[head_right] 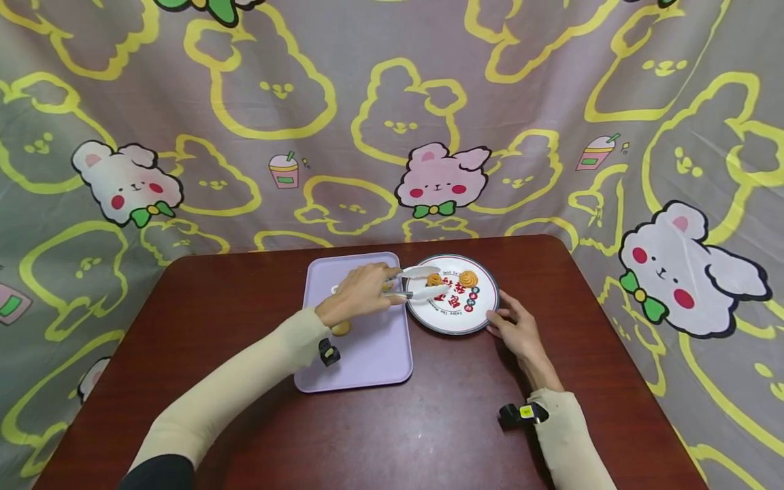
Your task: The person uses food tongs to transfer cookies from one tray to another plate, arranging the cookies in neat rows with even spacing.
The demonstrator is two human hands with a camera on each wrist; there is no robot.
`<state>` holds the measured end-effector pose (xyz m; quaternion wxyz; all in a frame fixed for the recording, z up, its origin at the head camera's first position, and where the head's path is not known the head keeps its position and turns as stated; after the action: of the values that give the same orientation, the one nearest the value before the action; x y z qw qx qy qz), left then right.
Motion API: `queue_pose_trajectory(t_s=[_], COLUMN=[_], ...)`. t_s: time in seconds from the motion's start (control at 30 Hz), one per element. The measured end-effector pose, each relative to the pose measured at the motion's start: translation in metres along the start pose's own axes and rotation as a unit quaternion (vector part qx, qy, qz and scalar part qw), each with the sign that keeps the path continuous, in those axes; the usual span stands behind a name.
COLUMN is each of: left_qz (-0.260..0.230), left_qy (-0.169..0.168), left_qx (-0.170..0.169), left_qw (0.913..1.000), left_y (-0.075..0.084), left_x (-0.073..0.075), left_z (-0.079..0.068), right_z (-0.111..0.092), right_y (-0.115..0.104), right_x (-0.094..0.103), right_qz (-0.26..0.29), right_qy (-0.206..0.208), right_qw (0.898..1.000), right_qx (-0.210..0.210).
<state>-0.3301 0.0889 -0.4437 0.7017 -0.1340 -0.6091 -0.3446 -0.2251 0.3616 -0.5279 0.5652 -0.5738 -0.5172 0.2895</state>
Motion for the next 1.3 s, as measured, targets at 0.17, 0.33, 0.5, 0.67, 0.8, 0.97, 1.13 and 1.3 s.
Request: queue_pose_trajectory(t_s=[0.17,0.33,0.5,0.67,0.8,0.97,1.13,1.3], left_qz=[0.008,0.004,-0.015,-0.036,-0.046,-0.045,-0.035,-0.017], left_qy=[-0.012,-0.018,-0.024,-0.023,-0.028,-0.037,-0.047,-0.053], left_qx=[-0.003,-0.007,-0.007,-0.012,-0.012,-0.008,-0.013,-0.015], left_qw=[0.9999,0.9998,0.9996,0.9990,0.9985,0.9982,0.9982,0.9983], left_y=[0.007,0.011,0.011,0.011,0.011,0.011,0.012,0.009], left_x=[-0.004,-0.008,-0.011,-0.012,-0.012,-0.013,-0.015,-0.017], left_z=[0.006,0.012,0.017,0.021,0.025,0.028,0.030,0.032], right_z=[0.000,0.000,0.000,0.001,0.000,0.001,0.001,0.000], right_y=[-0.002,-0.003,-0.004,-0.005,-0.004,-0.003,0.000,0.001], right_x=[0.000,-0.001,-0.001,0.000,0.001,0.002,0.002,0.000], right_qz=[-0.001,-0.004,0.000,0.009,0.004,0.001,0.003,0.007], right_qy=[0.003,0.006,0.006,0.006,0.005,0.006,0.010,0.007], right_qw=[1.000,1.000,1.000,1.000,1.000,1.000,1.000,1.000], right_qx=[0.001,0.002,0.006,0.008,0.006,0.006,0.004,0.000])
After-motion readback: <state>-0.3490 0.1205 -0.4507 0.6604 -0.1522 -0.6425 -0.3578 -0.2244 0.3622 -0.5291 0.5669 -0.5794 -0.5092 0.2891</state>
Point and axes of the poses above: each hand's wrist, its own z-axis towards the middle knuckle, its own x-axis out of the back of the hand, y = z × x, the point moved 8 cm from there along z, towards the middle knuckle, and after that the axes turned 7 degrees about y, right-handed, at the moved point
